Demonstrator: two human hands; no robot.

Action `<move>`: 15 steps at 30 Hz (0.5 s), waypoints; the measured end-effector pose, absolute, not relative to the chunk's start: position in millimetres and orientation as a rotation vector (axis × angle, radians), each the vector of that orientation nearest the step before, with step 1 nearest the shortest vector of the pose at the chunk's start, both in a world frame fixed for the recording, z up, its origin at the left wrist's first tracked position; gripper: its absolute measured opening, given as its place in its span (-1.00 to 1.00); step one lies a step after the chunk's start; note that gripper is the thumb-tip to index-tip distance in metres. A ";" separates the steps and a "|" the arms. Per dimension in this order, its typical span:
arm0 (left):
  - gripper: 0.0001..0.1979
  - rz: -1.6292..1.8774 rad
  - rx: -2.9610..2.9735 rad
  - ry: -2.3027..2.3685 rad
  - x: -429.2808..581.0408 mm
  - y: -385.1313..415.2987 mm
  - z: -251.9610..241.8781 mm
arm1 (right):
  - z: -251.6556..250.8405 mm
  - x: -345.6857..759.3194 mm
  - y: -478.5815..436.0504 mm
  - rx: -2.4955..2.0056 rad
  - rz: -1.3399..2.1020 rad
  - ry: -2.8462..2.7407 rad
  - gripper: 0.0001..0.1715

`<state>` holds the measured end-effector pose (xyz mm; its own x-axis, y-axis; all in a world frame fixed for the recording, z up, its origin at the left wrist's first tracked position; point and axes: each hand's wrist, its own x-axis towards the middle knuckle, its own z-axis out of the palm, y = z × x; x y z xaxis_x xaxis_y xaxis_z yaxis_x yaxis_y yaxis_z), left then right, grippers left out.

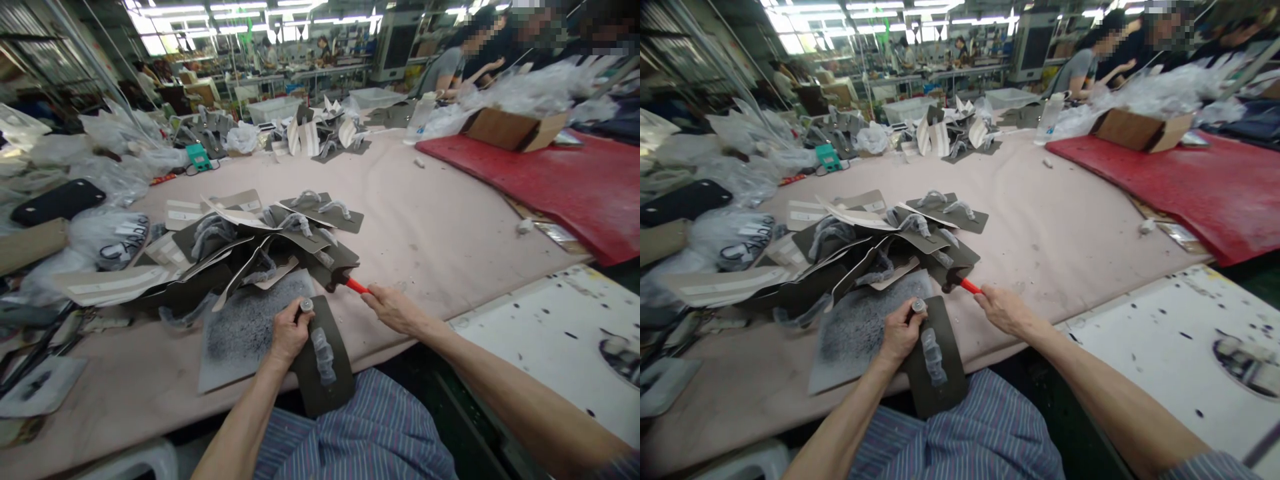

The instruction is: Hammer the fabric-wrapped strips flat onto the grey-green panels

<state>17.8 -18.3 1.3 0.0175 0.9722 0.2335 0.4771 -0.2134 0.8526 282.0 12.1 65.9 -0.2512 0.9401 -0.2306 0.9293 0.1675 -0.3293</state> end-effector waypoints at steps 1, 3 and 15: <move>-0.86 1.143 1.731 1.481 17.8 -18.4 1.4 | 58.0 286.0 16.6 -1.932 0.622 -2.403 -0.64; -0.84 1.158 1.727 1.487 17.7 -18.3 1.7 | 48.4 287.7 19.8 -1.971 0.540 -2.426 -0.66; -0.86 1.235 1.671 1.558 23.0 -20.7 4.5 | 43.1 157.3 -80.4 -1.621 0.699 -2.429 -0.52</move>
